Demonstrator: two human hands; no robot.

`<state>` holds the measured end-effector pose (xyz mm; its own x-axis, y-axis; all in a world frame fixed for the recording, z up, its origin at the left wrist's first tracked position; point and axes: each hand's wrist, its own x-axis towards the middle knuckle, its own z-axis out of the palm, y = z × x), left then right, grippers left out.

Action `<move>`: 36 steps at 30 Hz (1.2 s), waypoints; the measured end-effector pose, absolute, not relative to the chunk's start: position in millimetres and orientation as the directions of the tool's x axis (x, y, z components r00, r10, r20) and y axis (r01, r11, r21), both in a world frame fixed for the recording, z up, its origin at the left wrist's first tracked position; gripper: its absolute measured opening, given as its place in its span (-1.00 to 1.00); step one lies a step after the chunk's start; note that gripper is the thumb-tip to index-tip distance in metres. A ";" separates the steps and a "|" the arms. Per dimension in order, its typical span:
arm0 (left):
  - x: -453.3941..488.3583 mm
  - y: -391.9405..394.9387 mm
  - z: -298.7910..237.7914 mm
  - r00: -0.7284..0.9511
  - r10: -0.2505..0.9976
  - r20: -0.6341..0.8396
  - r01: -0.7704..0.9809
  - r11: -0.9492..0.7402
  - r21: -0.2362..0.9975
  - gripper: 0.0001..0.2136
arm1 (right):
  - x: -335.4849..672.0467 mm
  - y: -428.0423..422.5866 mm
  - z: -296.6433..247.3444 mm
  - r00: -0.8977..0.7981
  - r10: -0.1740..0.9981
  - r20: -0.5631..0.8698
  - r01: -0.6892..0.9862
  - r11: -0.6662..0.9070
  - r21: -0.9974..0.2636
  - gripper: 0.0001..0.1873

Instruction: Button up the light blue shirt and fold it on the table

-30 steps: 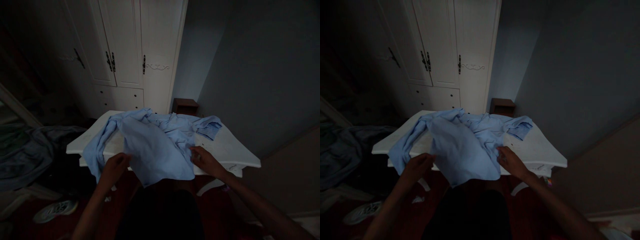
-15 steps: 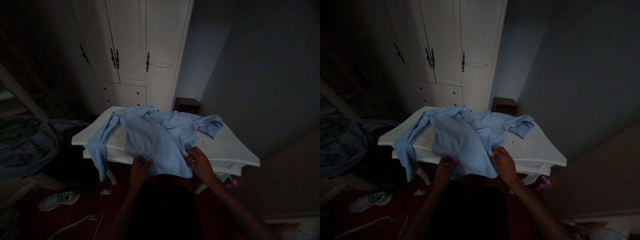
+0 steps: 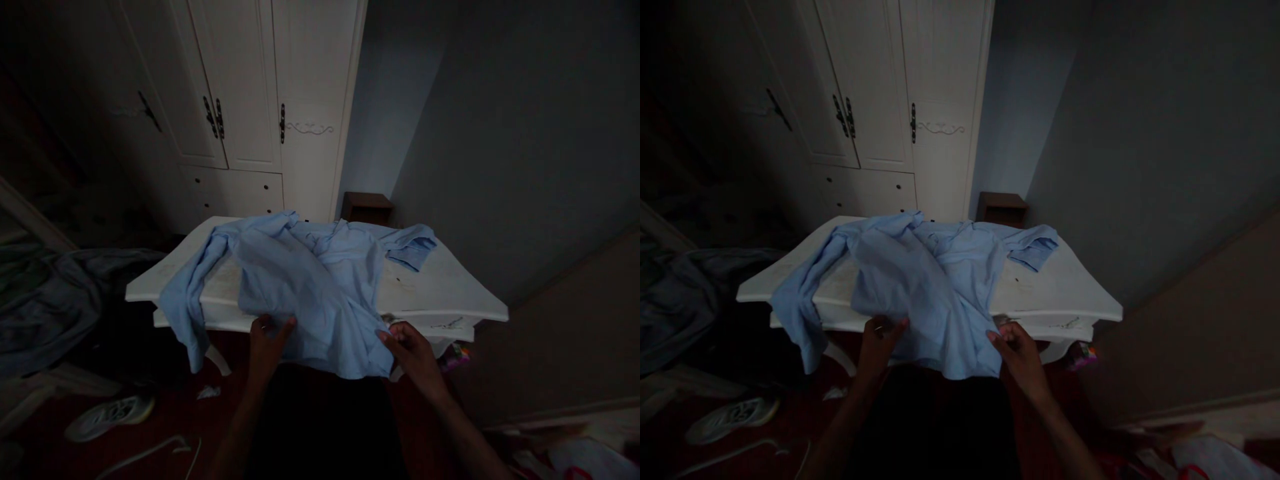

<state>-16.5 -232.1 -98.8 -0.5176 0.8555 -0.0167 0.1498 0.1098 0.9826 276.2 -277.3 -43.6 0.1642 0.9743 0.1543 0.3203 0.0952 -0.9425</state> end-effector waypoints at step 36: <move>-52.6 -269.1 -55.2 -0.573 0.788 0.227 0.380 0.010 0.925 -0.81 | 298.3 -273.7 -61.7 0.089 0.977 -0.191 0.064 -0.197 -0.978 -0.59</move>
<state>-52.6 -269.1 -55.2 -0.5728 0.7876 0.2272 0.3801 0.0097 0.9249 298.3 -273.7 -61.7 0.0892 0.9775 -0.1913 0.0643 -0.1973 -0.9782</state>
